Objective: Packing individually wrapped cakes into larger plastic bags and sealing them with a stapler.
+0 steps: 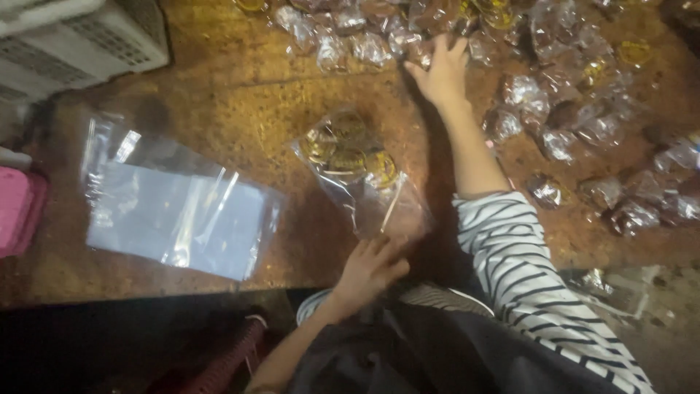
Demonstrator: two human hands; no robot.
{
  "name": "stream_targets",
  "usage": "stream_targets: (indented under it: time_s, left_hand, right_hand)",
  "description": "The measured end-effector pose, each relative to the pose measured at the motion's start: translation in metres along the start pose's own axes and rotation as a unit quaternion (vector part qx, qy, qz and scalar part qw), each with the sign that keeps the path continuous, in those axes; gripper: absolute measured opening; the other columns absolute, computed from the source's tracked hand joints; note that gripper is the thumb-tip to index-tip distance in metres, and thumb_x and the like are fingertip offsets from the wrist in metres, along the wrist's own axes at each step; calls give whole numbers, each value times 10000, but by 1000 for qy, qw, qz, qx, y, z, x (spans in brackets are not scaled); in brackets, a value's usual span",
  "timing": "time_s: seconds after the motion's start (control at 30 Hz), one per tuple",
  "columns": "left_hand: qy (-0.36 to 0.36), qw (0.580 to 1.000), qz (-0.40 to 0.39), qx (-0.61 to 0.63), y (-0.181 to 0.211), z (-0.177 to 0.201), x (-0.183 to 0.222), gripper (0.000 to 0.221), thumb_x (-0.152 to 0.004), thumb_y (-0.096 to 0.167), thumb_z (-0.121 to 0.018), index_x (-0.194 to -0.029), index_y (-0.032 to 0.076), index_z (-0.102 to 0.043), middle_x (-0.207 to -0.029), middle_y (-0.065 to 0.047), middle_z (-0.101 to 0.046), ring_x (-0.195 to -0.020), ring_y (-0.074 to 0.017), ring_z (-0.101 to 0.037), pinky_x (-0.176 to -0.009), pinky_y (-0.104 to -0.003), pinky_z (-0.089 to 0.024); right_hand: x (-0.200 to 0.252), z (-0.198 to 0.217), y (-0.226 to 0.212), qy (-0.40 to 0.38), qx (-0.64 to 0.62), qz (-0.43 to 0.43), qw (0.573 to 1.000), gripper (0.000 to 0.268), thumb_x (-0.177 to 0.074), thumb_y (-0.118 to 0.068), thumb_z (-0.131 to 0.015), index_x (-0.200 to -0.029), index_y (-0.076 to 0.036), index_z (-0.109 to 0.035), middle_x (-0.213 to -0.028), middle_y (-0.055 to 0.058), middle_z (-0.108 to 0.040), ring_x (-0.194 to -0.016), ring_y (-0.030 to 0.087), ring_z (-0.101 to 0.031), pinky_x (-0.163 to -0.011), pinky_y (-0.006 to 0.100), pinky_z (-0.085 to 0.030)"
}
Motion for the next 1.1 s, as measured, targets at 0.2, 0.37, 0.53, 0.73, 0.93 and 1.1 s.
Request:
stream_targets:
  time_s: [0.2,0.37,0.53,0.73,0.93,1.1]
  left_hand:
    - [-38,998,7,-41,-2,3,-5,59,-919,175,-640,-975,160,-629,-1202,-90,-616,-1008,-368,-548,-739,-478,-493]
    - [3,997,66,-37,-1,-6,1,152,-849,94,-656,-989,51,-695,-1219,-214,-607,-1079,-436,-519,-720,-461,-545]
    - [25,993,109,-44,1,-6,-10,105,-748,-3,-662,-743,-6,-557,-993,-188,-559,-888,-384,-507,-558,-435,-503]
    - [74,986,140,-54,-5,-18,-5,286,-720,-110,-599,-985,-61,-693,-1160,-139,-632,-835,-345,-511,-543,-401,-500]
    - [68,983,133,-108,-12,-50,5,489,-907,290,-651,-1319,27,-644,-1161,-142,-662,-945,-321,-609,-698,-292,-560]
    - [81,981,117,-132,11,-36,1,465,-973,204,-563,-1421,88,-596,-1256,-89,-671,-952,-272,-625,-702,-294,-545]
  right_hand:
    - [-38,-50,72,112,-101,-23,988,588,-830,-565,-846,-1187,-162,-610,-1167,159,-480,-1053,363,-622,-990,456,-492]
    - [74,-19,39,113,172,150,967,431,-829,-360,-744,-1118,-71,-608,-1305,272,-469,-1179,480,-456,-957,632,-389]
    - [128,-38,61,12,117,249,961,417,-807,-206,-759,-1102,53,-620,-1459,340,-364,-1288,556,-400,-1029,660,-398]
    - [181,-8,76,41,100,228,968,569,-865,-156,-675,-1410,-47,-550,-1465,385,-337,-1323,587,-385,-1116,613,-330]
    - [211,25,121,-175,-357,104,912,465,-854,-113,-671,-1312,-56,-616,-1370,134,-589,-1111,232,-635,-780,323,-555]
    - [277,-96,166,-249,-590,-261,723,304,-820,-122,-798,-1098,-89,-679,-864,74,-688,-605,169,-669,-369,324,-493]
Point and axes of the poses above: each hand's wrist, its own x-axis away from the middle knuckle, its own z-axis out of the back of the hand, y = z × x, the point moved 3 cm from there along -x, towards the middle knuckle
